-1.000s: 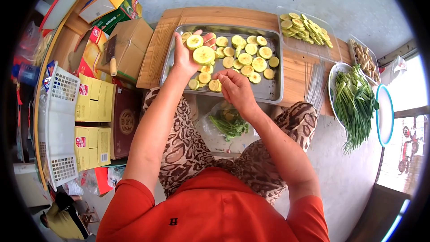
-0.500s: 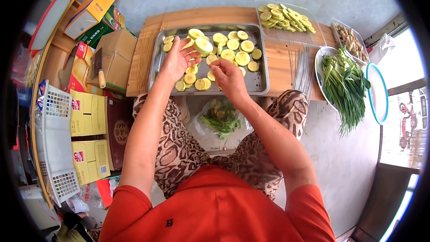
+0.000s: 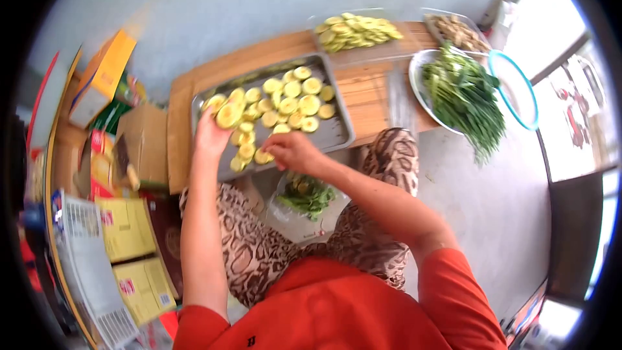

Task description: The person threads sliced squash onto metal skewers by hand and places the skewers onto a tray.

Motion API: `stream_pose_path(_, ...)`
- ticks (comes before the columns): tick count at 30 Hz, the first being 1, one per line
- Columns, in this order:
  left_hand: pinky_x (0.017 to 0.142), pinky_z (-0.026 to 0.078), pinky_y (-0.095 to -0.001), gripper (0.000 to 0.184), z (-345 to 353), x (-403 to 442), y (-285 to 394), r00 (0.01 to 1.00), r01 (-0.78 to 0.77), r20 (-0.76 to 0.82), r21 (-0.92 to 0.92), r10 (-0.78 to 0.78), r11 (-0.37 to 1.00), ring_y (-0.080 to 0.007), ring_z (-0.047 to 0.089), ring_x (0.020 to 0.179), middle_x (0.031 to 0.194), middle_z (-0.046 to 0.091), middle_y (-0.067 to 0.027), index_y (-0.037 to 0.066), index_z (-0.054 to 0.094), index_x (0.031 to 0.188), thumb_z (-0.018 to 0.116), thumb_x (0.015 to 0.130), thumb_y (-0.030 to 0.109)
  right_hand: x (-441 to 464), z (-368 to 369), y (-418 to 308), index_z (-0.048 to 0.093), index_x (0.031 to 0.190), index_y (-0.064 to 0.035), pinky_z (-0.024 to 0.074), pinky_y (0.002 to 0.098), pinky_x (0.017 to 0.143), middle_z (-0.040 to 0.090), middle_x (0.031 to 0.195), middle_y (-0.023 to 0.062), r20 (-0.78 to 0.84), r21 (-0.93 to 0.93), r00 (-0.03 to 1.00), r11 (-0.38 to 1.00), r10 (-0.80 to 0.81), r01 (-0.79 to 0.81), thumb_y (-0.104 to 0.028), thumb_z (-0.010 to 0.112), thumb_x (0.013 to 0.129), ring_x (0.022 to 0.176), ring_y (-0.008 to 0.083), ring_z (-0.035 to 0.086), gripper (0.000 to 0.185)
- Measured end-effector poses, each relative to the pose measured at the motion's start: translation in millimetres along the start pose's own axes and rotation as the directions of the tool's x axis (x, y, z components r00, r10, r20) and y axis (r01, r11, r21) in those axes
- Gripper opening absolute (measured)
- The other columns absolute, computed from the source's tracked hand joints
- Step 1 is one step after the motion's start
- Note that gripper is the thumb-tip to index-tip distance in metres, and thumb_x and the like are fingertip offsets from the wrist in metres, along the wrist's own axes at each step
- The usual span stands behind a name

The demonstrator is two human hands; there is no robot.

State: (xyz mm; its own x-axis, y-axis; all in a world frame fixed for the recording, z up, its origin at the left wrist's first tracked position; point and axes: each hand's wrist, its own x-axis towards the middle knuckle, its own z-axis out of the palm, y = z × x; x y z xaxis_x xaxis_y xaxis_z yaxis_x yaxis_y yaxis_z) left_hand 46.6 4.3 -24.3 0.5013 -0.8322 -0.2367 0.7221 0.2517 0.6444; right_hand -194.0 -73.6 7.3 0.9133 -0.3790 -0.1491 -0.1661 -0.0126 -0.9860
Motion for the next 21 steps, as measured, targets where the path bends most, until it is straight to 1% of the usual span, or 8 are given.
stream_pose_path(1,0.092,0.045,-0.0424,0.036,4.8,-1.6,0.5,1.000,0.019,-0.011,-0.016,-0.019,1.000,-0.0255,0.052,0.114,0.122,0.056,-0.0120,0.007,0.051,0.118,0.042,0.095,0.033,-2.9,-1.6,-4.7,0.062,0.104,-0.0048,0.0374,0.0199,0.048,0.048,0.065,-0.0039,0.021,-0.003,0.999,1.000,0.025,-0.025,-0.014,0.049,0.094,0.053,0.0049,0.043,0.018)
stream_pose_path(3,0.086,0.048,-0.0409,0.035,24.4,-10.8,2.4,0.999,0.028,0.023,0.139,-0.031,0.990,-0.0240,0.054,0.111,0.116,0.058,-0.0108,0.010,0.052,0.115,0.043,0.095,0.038,-3.5,-13.0,-0.2,0.062,0.102,-0.0039,0.0319,0.0195,0.045,0.046,0.064,-0.0052,0.027,0.292,0.999,0.955,0.042,-0.048,-0.012,0.050,0.093,0.052,0.0040,0.039,0.017)
stream_pose_path(4,0.077,0.051,-0.0413,0.035,16.5,-12.3,2.4,0.996,0.073,-0.054,0.126,-0.067,0.989,-0.0251,0.058,0.103,0.110,0.060,-0.0115,0.013,0.053,0.112,0.047,0.093,0.041,-3.0,-14.2,-2.9,0.062,0.100,-0.0025,0.0281,0.0194,0.044,0.044,0.062,-0.0064,0.034,0.355,0.998,0.933,0.046,-0.055,-0.012,0.050,0.093,0.051,0.0034,0.037,0.016)
stream_pose_path(8,0.077,0.050,-0.0396,0.045,20.9,-15.8,-0.7,0.995,0.064,-0.095,0.226,-0.044,0.972,-0.0278,0.060,0.097,0.113,0.058,-0.0150,0.008,0.043,0.123,0.050,0.092,0.039,-7.2,-46.0,-17.2,0.063,0.098,-0.0021,0.0262,0.0191,0.043,0.040,0.057,-0.0072,-0.040,0.384,0.996,0.921,0.082,-0.061,-0.012,0.049,0.094,0.048,0.0034,0.034,0.018)
stream_pose_path(12,0.077,0.050,-0.0355,0.054,28.2,-21.0,0.3,0.997,0.034,-0.077,0.287,-0.013,0.957,-0.0257,0.061,0.094,0.117,0.056,-0.0153,0.004,0.037,0.132,0.051,0.092,0.036,-19.8,-95.2,-33.1,0.062,0.096,-0.0015,0.0274,0.0202,0.041,0.042,0.054,-0.0038,-0.168,0.309,0.986,0.950,0.010,0.043,-0.014,0.050,0.093,0.045,0.0050,0.035,0.017)
stream_pose_path(17,0.077,0.050,-0.0337,0.048,42.7,-30.0,3.0,0.995,0.022,-0.095,0.344,0.012,0.939,-0.0237,0.061,0.093,0.112,0.057,-0.0140,0.004,0.045,0.125,0.054,0.089,0.034,-21.8,-162.2,-41.4,0.063,0.095,-0.0008,0.0298,0.0199,0.042,0.045,0.054,-0.0029,-0.360,0.183,0.933,0.982,0.015,0.055,-0.015,0.052,0.092,0.045,0.0055,0.038,0.018)
stream_pose_path(19,0.081,0.049,-0.0350,0.045,42.8,-30.5,4.3,0.996,0.050,-0.085,0.395,-0.017,0.917,-0.0236,0.058,0.099,0.115,0.056,-0.0131,0.004,0.042,0.128,0.042,0.096,0.035,-12.3,-190.4,-33.6,0.063,0.096,0.0007,0.0301,0.0203,0.042,0.045,0.055,-0.0022,-0.384,0.147,0.923,0.986,-0.014,0.076,-0.014,0.052,0.091,0.045,0.0059,0.039,0.019)
stream_pose_path(21,0.076,0.050,-0.0335,0.045,43.6,-30.0,1.5,0.995,0.017,-0.094,0.381,0.020,0.925,-0.0232,0.061,0.091,0.108,0.058,-0.0137,0.002,0.046,0.124,0.049,0.092,0.034,1.2,-213.6,-29.8,0.063,0.097,0.0006,0.0294,0.0198,0.041,0.044,0.054,-0.0028,-0.437,0.099,0.899,0.992,-0.026,0.077,-0.015,0.051,0.092,0.044,0.0054,0.038,0.020)
